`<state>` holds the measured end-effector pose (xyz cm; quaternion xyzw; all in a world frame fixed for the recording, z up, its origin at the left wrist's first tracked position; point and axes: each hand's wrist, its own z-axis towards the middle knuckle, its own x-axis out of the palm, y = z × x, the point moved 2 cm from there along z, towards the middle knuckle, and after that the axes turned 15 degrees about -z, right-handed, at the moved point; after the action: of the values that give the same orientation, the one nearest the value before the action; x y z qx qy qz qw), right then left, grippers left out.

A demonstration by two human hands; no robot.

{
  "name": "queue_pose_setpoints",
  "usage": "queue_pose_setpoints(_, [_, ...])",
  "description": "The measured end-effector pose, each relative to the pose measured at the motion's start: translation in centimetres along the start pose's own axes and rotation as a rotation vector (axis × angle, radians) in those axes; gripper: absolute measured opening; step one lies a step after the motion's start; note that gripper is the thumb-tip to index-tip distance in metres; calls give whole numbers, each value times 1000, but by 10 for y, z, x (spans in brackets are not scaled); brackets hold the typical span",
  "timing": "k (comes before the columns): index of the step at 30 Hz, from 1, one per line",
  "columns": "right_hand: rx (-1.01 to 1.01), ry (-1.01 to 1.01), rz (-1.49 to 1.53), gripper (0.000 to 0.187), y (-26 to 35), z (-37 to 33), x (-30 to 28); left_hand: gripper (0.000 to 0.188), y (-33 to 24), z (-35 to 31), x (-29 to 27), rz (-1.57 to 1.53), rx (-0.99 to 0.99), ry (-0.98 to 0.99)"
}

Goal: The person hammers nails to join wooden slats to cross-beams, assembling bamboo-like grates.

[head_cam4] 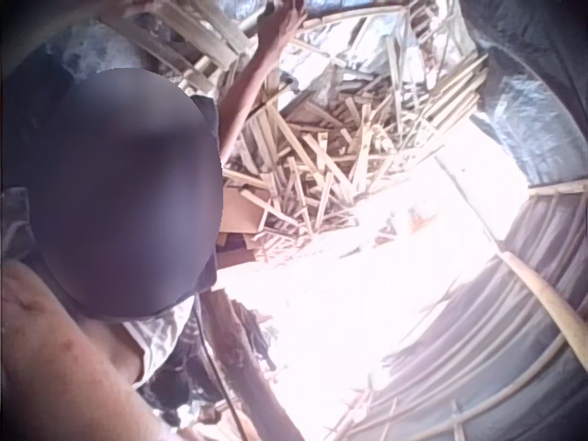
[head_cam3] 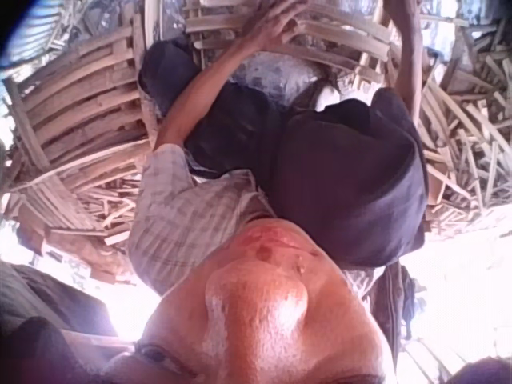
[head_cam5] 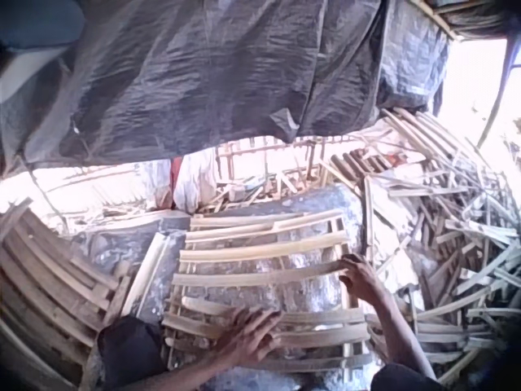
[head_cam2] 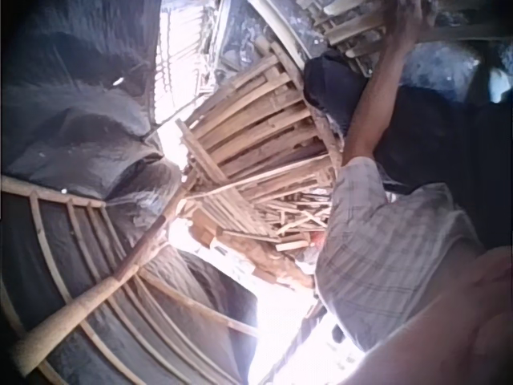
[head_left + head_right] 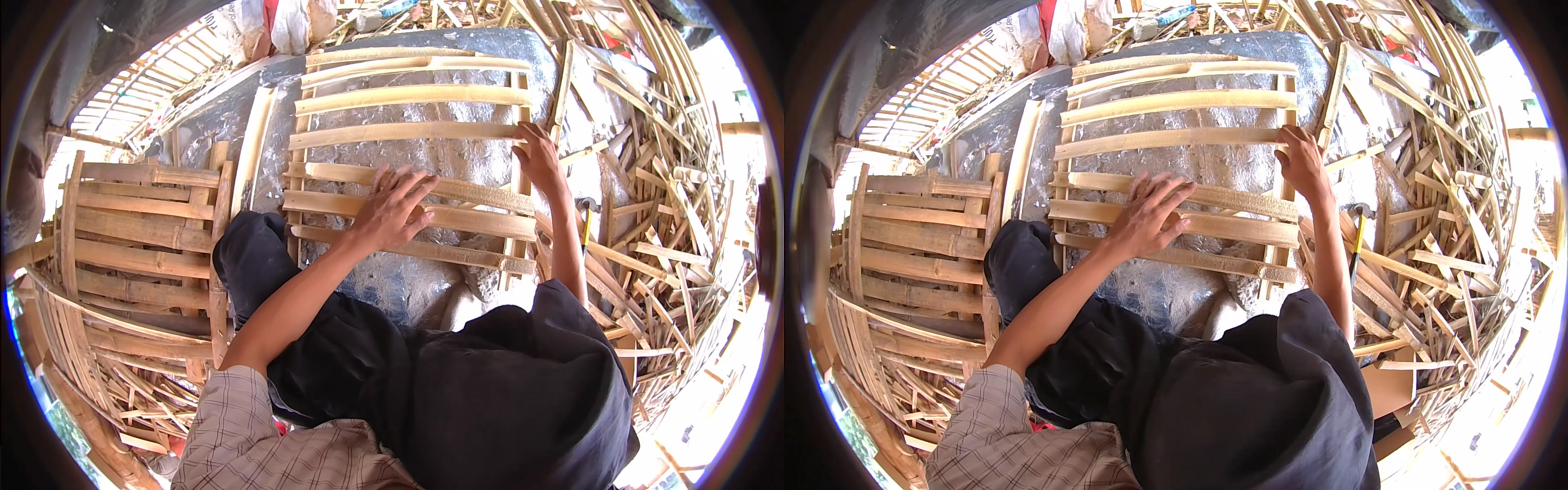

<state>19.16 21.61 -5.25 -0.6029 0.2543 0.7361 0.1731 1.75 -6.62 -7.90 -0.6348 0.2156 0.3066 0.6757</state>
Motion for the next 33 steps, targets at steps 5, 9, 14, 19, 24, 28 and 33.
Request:
queue_pose_setpoints(5, [34,44,26,16,8,-8,-8,61,2,-1,2,-3,5,-28])
queue_pose_setpoints(9, [11,-29,136,13,8,-7,-8,61,1,0,-2,7,-23,-3])
queue_pose_setpoints(14, [207,-217,86,27,-21,14,-3,61,-3,4,-1,25,-19,10])
queue_pose_setpoints(19, [107,-257,34,57,-21,53,8,62,-3,3,-4,22,-45,32])
queue_pose_setpoints(24, [3,-6,-54,42,-25,60,21,62,-1,3,-5,27,-36,29])
queue_pose_setpoints(28, [9,-15,-11,30,-33,58,27,63,1,1,-3,47,-40,23])
queue_pose_setpoints(33, [85,-110,-42,52,-58,72,37,63,-4,7,-1,-5,-14,17])
